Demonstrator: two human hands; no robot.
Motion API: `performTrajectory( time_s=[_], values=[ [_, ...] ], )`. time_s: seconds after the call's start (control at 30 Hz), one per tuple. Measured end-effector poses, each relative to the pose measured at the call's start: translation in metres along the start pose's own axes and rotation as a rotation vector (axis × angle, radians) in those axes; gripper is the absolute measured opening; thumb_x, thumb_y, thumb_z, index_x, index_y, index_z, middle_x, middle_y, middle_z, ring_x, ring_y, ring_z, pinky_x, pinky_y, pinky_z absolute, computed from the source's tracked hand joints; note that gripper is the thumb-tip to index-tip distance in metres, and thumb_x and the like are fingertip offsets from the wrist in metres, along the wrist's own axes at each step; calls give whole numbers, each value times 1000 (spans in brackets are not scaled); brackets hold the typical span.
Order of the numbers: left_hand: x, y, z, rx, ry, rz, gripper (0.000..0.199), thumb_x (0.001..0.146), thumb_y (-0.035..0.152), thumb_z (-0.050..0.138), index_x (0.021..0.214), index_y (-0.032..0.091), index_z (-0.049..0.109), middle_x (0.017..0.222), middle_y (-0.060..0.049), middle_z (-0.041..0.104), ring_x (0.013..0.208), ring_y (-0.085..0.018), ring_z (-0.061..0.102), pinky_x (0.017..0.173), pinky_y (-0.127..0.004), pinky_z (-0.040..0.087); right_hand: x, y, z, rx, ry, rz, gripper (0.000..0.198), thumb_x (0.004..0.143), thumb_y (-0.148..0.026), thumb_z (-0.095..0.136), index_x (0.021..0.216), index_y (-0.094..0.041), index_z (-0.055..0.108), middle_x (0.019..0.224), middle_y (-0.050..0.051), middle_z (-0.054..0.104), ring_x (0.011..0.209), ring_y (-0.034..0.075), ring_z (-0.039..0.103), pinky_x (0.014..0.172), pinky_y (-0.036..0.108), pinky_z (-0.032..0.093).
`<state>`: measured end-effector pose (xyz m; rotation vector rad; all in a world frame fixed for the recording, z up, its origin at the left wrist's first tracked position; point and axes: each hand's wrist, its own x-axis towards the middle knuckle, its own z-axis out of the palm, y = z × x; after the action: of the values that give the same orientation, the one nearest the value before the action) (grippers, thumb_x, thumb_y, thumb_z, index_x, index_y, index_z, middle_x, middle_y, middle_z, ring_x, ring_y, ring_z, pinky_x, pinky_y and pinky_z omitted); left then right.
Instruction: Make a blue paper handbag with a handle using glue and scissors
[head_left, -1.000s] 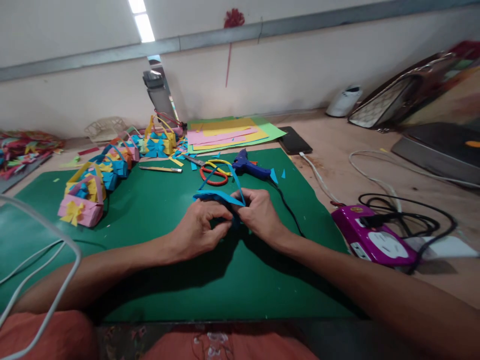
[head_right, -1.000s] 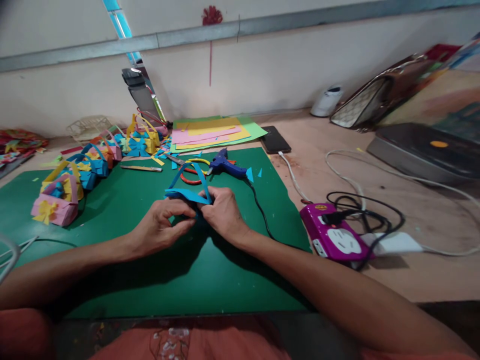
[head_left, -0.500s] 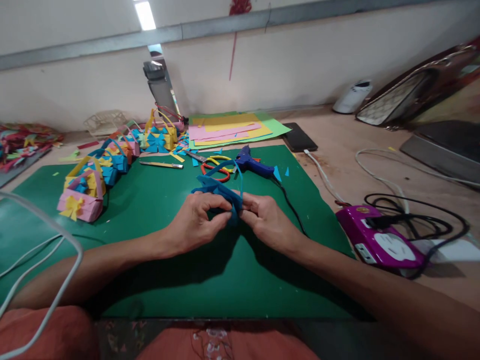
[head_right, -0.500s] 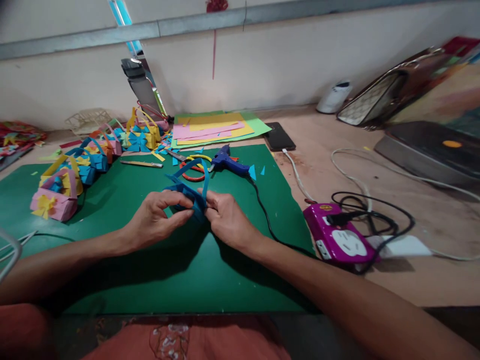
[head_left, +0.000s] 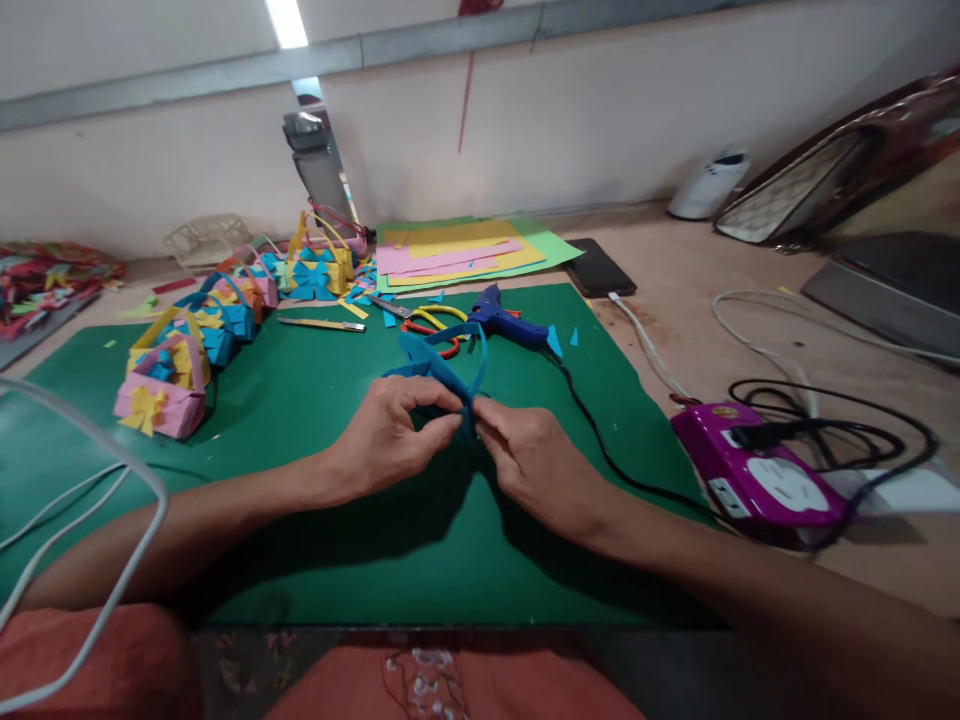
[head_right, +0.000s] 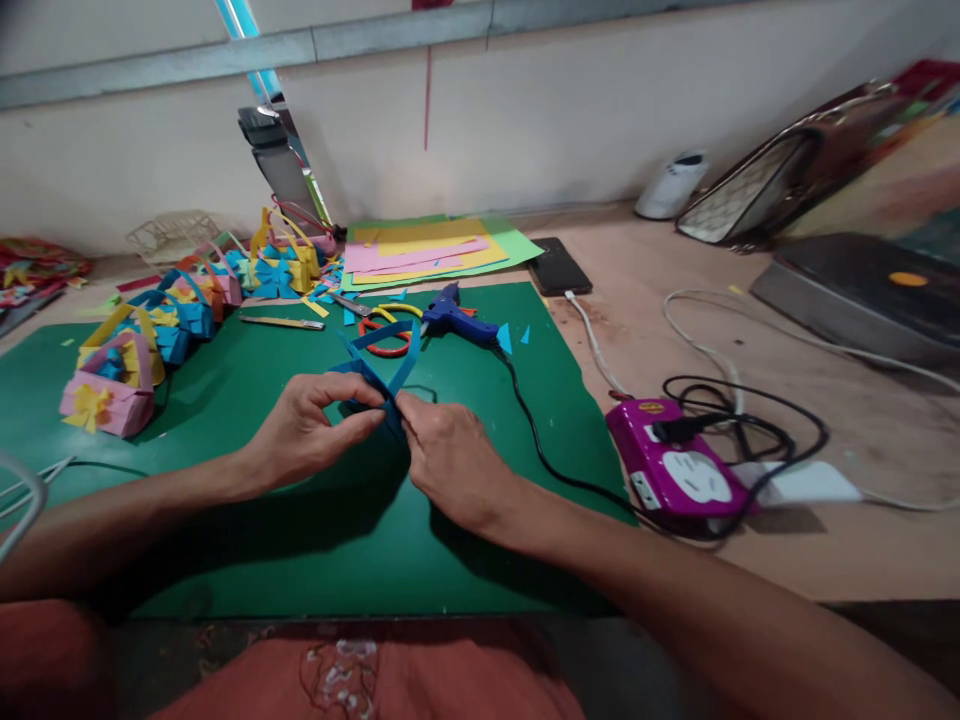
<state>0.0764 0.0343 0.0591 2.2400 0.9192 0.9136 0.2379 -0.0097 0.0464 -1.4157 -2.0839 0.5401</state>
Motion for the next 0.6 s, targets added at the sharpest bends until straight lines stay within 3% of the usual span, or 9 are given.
performTrajectory(
  time_s=[0.4,0.6],
  values=[
    [-1,-3,2,10,16,25,11,73,14,59,72,16,69,70,-2,72,63,-13,64,62,-23,49,2,0,1,10,25,13,22,85,-21,42,63,-19,45,53,-4,42,48,9,34,51,25,24],
    [-3,-3,2,129,-5,97,13,78,15,57,78,17,70,70,-2,72,63,-14,63,65,-27,46,4,3,0,-61,77,5,25,85,-22,43,62,-18,52,53,-2,47,48,10,40,52,25,26]
  ],
)
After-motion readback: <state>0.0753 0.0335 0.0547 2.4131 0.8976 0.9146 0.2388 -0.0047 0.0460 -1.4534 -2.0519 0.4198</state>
